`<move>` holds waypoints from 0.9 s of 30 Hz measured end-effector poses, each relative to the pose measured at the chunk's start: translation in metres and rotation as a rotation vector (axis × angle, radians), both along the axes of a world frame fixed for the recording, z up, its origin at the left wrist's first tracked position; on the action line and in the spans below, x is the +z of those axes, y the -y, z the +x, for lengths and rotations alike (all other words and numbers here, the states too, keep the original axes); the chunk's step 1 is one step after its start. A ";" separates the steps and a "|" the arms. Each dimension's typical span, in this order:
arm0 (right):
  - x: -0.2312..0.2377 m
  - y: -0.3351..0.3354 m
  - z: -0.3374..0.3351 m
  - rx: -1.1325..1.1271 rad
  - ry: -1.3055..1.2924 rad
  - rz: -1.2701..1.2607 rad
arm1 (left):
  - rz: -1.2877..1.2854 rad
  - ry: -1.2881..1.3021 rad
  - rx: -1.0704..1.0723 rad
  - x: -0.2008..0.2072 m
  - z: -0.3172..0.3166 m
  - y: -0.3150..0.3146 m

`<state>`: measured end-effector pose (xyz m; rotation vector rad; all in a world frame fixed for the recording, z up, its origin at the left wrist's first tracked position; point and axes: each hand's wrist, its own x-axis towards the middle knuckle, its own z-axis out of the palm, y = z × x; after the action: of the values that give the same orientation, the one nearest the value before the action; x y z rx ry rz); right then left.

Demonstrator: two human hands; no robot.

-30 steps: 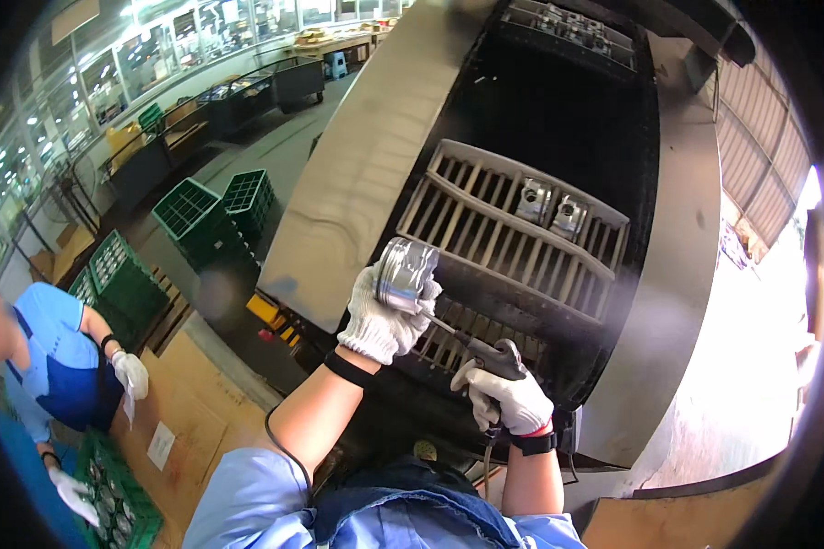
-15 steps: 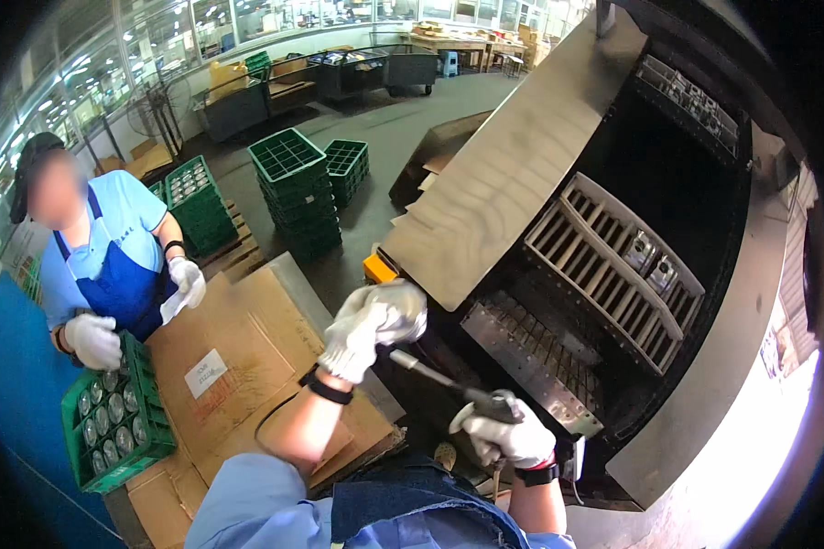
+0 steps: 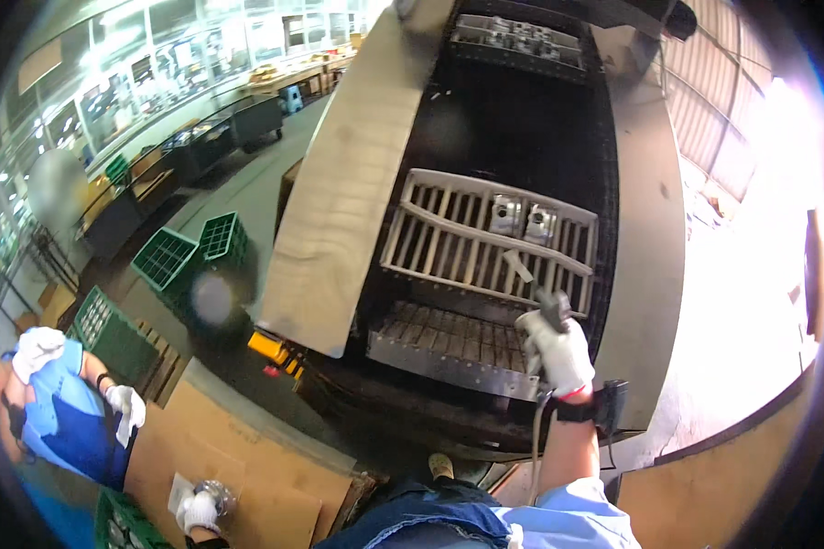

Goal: Using an air or fluid spray nozzle to treat cylindrical metal parts on a conveyor rack in a fabrication environment.

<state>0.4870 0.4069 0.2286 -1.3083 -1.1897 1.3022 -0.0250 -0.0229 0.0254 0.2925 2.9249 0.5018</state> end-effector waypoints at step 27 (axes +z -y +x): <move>-0.006 0.004 0.103 0.026 -0.121 -0.181 | 1.256 0.626 -1.036 0.217 0.366 -0.620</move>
<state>0.5897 0.4032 0.2222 -1.3251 -1.0269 1.5149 0.3409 0.5976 0.2420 1.3145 1.2223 1.6576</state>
